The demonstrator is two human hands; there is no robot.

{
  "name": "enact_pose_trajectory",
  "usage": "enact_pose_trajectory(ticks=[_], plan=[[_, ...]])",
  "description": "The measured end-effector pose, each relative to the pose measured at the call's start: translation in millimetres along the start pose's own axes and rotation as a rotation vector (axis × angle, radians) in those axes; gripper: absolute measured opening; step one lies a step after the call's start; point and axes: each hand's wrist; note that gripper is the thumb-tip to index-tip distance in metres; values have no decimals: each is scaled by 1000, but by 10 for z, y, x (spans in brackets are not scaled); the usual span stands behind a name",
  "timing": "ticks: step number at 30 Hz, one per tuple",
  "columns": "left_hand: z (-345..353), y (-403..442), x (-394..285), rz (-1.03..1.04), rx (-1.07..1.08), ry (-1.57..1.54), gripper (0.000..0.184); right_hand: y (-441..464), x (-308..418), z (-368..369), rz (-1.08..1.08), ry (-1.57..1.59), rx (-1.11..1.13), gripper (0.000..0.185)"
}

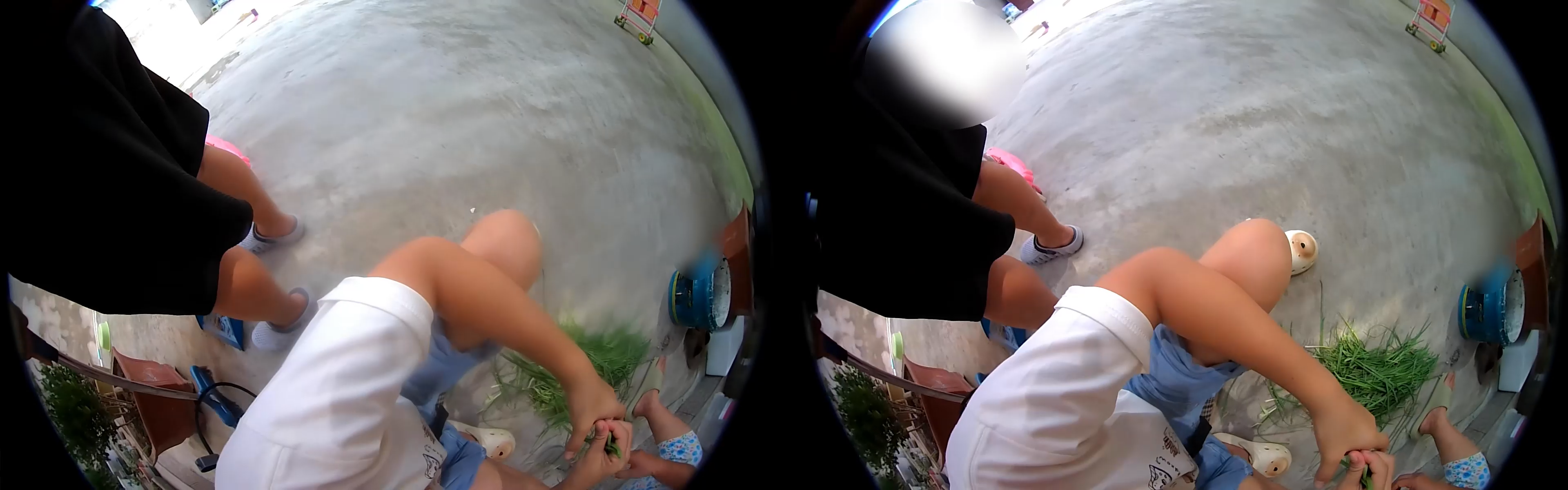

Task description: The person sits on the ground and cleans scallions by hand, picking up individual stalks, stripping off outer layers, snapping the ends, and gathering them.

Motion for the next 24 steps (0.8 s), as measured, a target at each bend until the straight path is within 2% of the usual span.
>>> enact_pose_trajectory(ticks=[1, 5, 7, 8, 9, 14, 18, 24], plan=[[-13, -7, -8, 1, -6, 2, 91, 23, 31, -13, -7, -37, 59, 14], [-12, -6, 58, -16, -48, -4, 86, 6, 9, 151, 0, -152, 51, 11], [-7, 27, 96, -19, -82, -44, 85, -5, -23, 266, 25, 22, -169, 8], [-10, 43, 107, 40, -101, -130, 85, 12, -25, 291, 60, 52, -190, 8], [-15, 35, 99, 99, -119, -215, 85, 38, 7, 307, 103, 67, -186, 8], [-55, -41, 40, 77, -182, -166, 85, 84, 93, 311, 246, 63, -146, 8], [-72, -44, 59, 110, -191, -238, 85, 125, 138, 350, 309, 54, -134, 8], [-59, -73, 67, 76, -238, -182, 85, 123, 217, 383, 362, 44, -123, 8]])
Point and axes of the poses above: each hand's wrist, its own y-axis towards the middle knuckle, its own z-axis out of the palm, x = y × z, and after that the axes turned 15 degrees about -y, right-handed
